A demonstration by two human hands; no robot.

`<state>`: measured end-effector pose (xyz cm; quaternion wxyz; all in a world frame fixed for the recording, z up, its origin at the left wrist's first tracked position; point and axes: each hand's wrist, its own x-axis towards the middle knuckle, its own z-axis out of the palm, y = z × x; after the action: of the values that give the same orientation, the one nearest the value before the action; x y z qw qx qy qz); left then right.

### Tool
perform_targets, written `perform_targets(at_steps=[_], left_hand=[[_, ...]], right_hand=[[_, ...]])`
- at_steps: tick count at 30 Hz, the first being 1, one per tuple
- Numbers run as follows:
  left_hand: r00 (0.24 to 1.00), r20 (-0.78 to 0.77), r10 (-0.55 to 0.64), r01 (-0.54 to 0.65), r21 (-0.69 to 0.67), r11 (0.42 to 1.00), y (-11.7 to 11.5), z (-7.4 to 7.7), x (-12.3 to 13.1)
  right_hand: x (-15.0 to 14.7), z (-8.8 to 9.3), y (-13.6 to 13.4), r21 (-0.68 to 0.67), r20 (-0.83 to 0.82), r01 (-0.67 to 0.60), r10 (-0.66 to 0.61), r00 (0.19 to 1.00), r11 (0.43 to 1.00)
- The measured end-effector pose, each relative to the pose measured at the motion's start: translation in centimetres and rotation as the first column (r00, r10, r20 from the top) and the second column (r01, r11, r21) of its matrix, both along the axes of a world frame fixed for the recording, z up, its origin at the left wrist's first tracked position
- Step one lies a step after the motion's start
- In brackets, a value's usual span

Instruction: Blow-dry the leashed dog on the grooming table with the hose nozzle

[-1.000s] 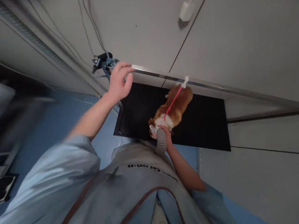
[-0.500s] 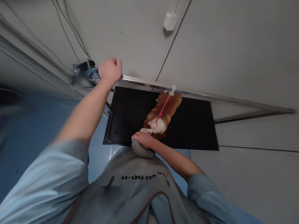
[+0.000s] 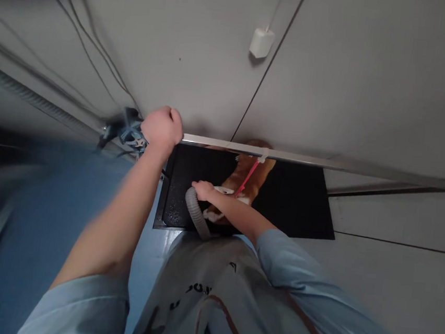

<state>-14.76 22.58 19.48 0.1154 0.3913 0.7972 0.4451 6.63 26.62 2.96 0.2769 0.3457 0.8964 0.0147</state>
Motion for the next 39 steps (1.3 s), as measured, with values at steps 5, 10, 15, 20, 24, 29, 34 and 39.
perform_targets(at_steps=[5, 10, 15, 20, 24, 29, 34, 39], left_hand=[[0.999, -0.037, 0.012, -0.014, -0.052, 0.999, 0.6, 0.1, -0.2], [0.997, -0.068, 0.023, -0.03, -0.097, 0.995, 0.8, 0.3, -0.3], [0.995, -0.094, 0.038, -0.049, -0.113, 0.992, 0.7, 0.4, -0.2], [0.991, -0.121, 0.051, -0.062, -0.092, 0.994, 0.8, 0.2, -0.3], [0.995, -0.095, 0.039, -0.05, -0.114, 0.992, 0.6, 0.6, -0.2], [0.994, -0.111, -0.005, -0.017, -0.199, 0.98, -0.1, 1.4, 0.4], [0.984, -0.17, -0.045, -0.006, -0.286, 0.958, -0.3, 2.1, 0.9], [0.985, -0.167, -0.032, -0.017, -0.285, 0.958, -0.2, 2.4, 1.2]], right_hand=[[2.0, 2.7, 7.1, 0.085, 0.035, 0.091, -0.094, 0.995, 0.992], [2.0, 3.8, 9.7, 0.119, 0.041, 0.091, -0.097, 0.994, 0.989], [1.0, 4.3, 8.7, 0.0, 0.029, 0.046, -0.046, 0.999, 0.999], [1.7, 6.7, 7.3, 0.105, -0.039, 0.12, -0.116, 0.992, 0.987], [3.7, 6.8, -0.3, 0.037, -0.169, 0.02, -0.014, 0.985, 0.999], [13.9, 5.8, -9.8, -0.062, -0.59, -0.117, 0.058, 0.805, 0.991], [25.2, 5.5, -7.7, -0.015, -0.845, 0.395, -0.223, 0.486, 0.919], [24.7, 8.0, 1.3, 0.042, -0.933, 0.503, -0.147, 0.33, 0.863]])
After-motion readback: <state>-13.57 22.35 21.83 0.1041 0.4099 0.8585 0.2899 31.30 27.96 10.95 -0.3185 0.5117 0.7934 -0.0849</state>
